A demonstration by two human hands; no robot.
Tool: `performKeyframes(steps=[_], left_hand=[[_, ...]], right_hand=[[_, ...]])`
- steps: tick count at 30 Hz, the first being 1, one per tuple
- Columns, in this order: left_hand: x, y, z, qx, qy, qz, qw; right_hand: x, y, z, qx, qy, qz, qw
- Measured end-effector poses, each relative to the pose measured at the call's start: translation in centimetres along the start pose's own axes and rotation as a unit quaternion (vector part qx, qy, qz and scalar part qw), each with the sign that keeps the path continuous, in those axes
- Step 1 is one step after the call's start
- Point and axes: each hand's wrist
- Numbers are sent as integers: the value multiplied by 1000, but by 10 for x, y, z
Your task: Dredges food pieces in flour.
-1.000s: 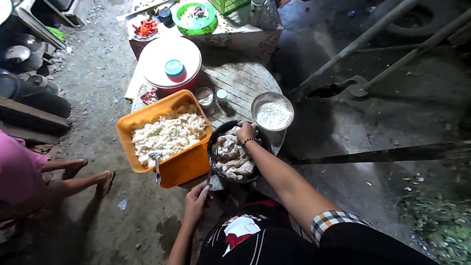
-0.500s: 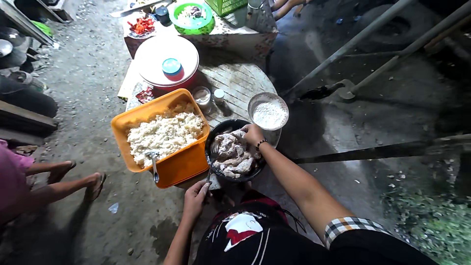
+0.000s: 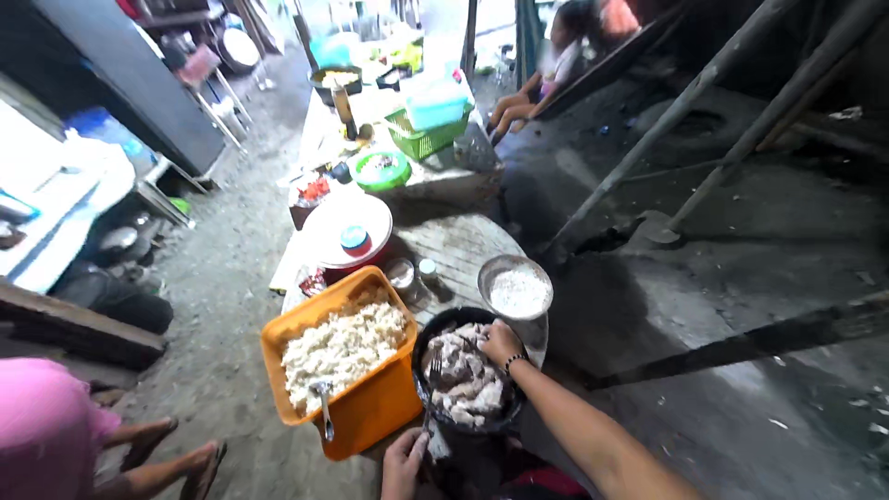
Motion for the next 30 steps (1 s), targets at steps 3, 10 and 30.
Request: performKeyframes(steps=[3, 10, 30], left_hand=[[4, -1, -2, -13, -1, -11, 1000], [23, -5, -6, -13, 20, 2, 1000], [131, 32, -39, -62, 165, 62, 982]], right_hand=[[-12, -5, 1, -8, -22, -12, 1000], [-27, 6, -5, -15, -51, -134, 990], [-170, 117, -132, -49, -46, -244, 967]])
Point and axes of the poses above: each hand's wrist, its own z-axis away from the middle knuckle, its own x-axis out of the palm, y = z × x, and after that the axes turned 2 degrees about y, right-handed
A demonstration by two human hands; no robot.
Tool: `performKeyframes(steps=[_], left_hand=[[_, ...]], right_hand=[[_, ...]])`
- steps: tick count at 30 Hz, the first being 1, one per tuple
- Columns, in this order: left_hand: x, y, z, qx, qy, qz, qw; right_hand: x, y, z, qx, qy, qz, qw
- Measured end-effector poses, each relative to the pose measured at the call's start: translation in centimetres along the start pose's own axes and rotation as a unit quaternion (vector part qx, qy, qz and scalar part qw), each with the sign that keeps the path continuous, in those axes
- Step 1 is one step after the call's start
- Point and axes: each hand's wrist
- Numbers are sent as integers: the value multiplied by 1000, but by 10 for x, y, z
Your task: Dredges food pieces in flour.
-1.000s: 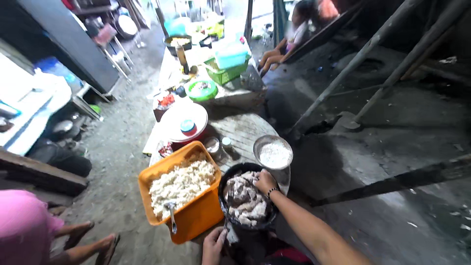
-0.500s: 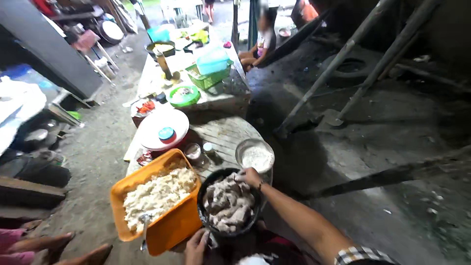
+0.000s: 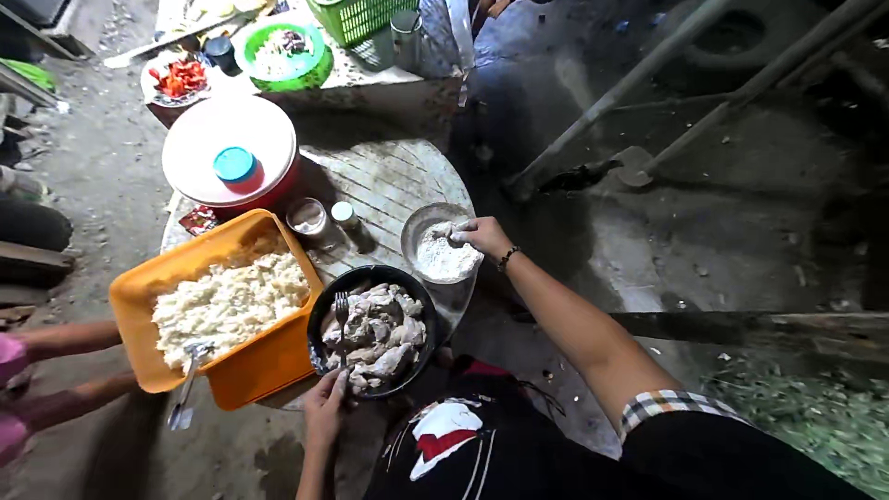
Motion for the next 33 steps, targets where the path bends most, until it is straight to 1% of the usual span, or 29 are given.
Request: performKeyframes(steps=[3, 5, 8, 11, 14, 17, 19, 21, 26, 29, 31, 33], left_hand=[[14, 11, 2, -8, 20, 13, 1000], [21, 13, 3, -8, 30, 11, 999], [28, 10, 6, -11, 45, 8, 999], [32, 9, 10, -14, 51, 13, 999], [35, 11, 14, -24, 59, 13, 998], [36, 11, 17, -28, 67, 17, 997], [37, 12, 20, -33, 71, 12, 997], [37, 13, 22, -38, 77, 16, 996], [39, 15, 20, -45, 81, 24, 995], [38, 16, 19, -44, 79, 24, 996], [38, 18, 18, -43, 77, 19, 996], [38, 19, 18, -47, 73, 11, 996]], right_hand=[[-2, 6, -24, -11, -19, 37, 999], [4, 9, -35, -16, -31, 63, 997], [23, 21, -51, -40, -24, 83, 995], [43, 27, -51, -87, -9, 144, 986], [62, 42, -44, -169, -10, 258, 951], [71, 58, -37, -228, -48, 324, 917], [74, 64, -33, -231, -75, 355, 903], [77, 69, -32, -242, -83, 369, 893], [77, 64, -34, -242, -111, 399, 877], [80, 66, -33, -250, -105, 407, 872], [78, 60, -32, -229, -122, 413, 873], [72, 50, -32, -196, -135, 396, 887]])
Point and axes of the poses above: each hand's wrist, its own z-axis away from the middle knuckle, its own x-axis out of the palm, y = z × x, and after that the axes turned 2 degrees about y, right-handed
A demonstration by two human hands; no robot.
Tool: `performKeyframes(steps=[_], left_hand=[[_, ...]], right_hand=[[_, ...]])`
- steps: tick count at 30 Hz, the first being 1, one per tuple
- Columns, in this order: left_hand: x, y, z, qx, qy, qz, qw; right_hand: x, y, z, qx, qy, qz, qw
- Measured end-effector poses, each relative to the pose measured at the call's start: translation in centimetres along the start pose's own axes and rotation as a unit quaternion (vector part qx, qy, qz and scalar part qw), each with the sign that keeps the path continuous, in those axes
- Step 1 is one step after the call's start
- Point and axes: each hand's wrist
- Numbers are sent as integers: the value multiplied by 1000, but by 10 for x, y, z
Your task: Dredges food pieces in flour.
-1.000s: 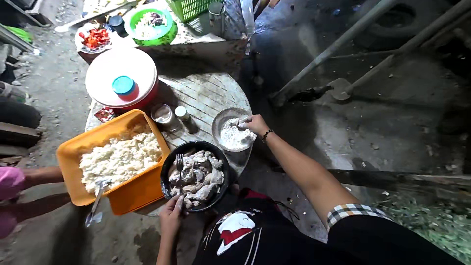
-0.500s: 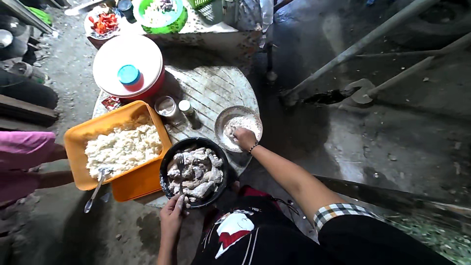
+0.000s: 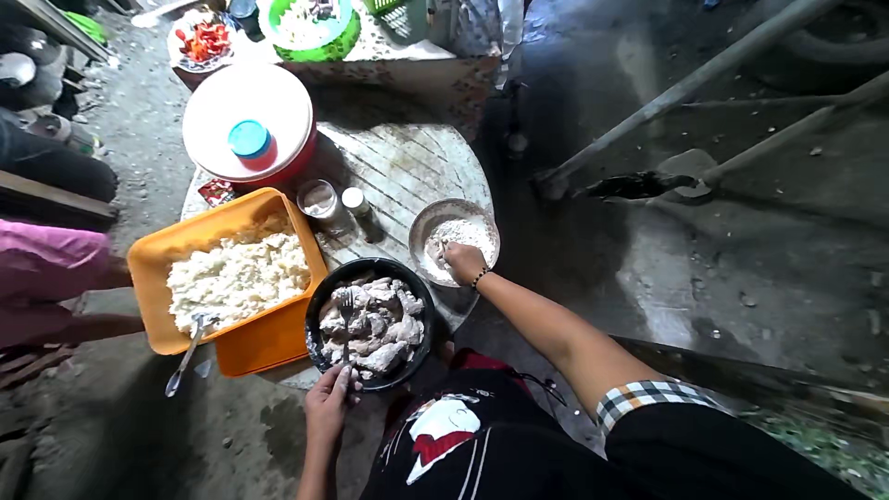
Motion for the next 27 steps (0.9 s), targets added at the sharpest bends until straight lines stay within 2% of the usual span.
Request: performKeyframes(steps=[5, 8, 10, 13, 16, 18, 22, 27], left_hand=[[-3, -1, 0, -6, 9, 5, 1000], [-3, 1, 1, -6, 8, 12, 1000], [-3, 0, 1, -6, 8, 18, 1000], [-2, 0, 1, -4, 9, 23, 1000], [-2, -1, -1, -2, 10, 25, 1000], [-3, 0, -1, -3, 9, 22, 1000], [-3, -1, -1, 0, 10, 20, 1000], [-2, -5, -2, 10, 5, 16, 1000]], right_hand=[[-21, 9, -9, 94, -4, -165, 982], [-42, 16, -12, 159, -73, -285, 942], [-43, 24, -19, 205, -114, -318, 919], [-41, 32, -28, 221, -133, -259, 931], [-39, 30, -28, 231, -93, -128, 960], [-43, 22, -20, 230, -61, -83, 968], [-36, 20, -12, 202, 20, -92, 975], [-25, 19, -4, 100, 79, -71, 989]])
Point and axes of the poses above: each hand's wrist, its own z-axis away from the middle knuckle, its own x-axis out of the palm, y = z × x, and after that the axes turned 2 degrees about y, right-handed
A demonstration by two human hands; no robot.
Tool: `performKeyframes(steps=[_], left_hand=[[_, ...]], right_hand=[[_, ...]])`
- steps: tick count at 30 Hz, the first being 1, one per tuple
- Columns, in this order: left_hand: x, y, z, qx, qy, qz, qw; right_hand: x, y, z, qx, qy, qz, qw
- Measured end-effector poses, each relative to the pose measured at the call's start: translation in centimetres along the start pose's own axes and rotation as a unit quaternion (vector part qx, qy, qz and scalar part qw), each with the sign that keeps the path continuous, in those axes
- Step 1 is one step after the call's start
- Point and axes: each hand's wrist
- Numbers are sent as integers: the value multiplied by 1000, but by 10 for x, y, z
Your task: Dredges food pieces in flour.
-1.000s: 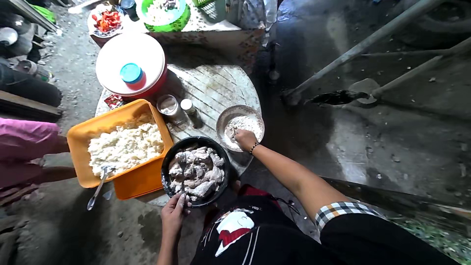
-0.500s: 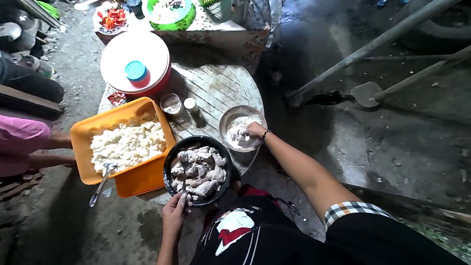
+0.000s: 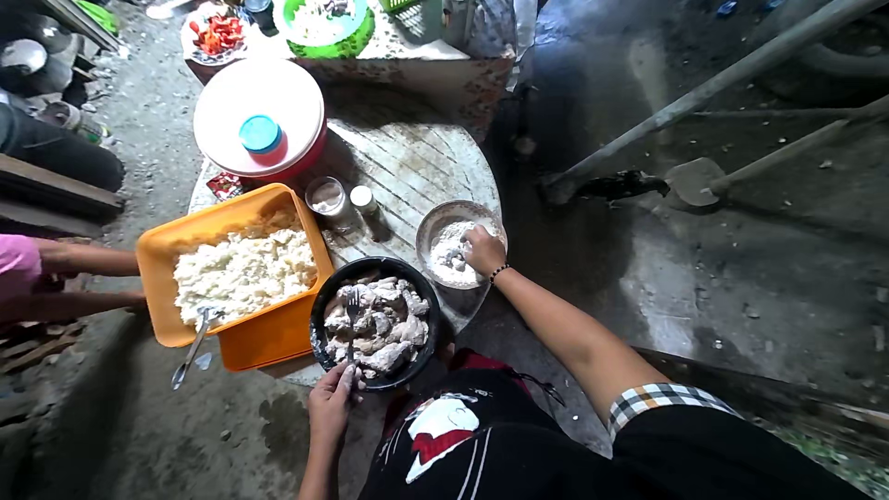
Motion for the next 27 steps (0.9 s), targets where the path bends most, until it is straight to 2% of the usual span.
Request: performKeyframes(steps=[4, 7, 16, 18, 21, 27], left_hand=[[1, -1, -1, 0, -5, -6, 1000], [2, 0, 0, -2, -5, -9, 1000], [5, 1, 1, -8, 1, -3, 1000], [5, 1, 2, -6, 3, -4, 1000], [5, -1, 2, -5, 6, -2, 1000], [4, -4, 0, -10, 7, -2, 1000]], right_hand=[[18, 1, 2, -115, -8, 21, 993], [24, -9, -4, -160, -32, 59, 985], [15, -44, -21, -188, -136, 192, 953], [13, -44, -23, -201, -127, 195, 952], [1, -41, -27, -181, -88, 148, 968], [-35, -13, -38, -78, -53, 60, 994]])
Point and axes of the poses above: each hand's wrist, its own z-axis away from the middle knuckle, its own x-axis out of the palm, y = z × x, and after that the axes turned 2 degrees about y, right-handed
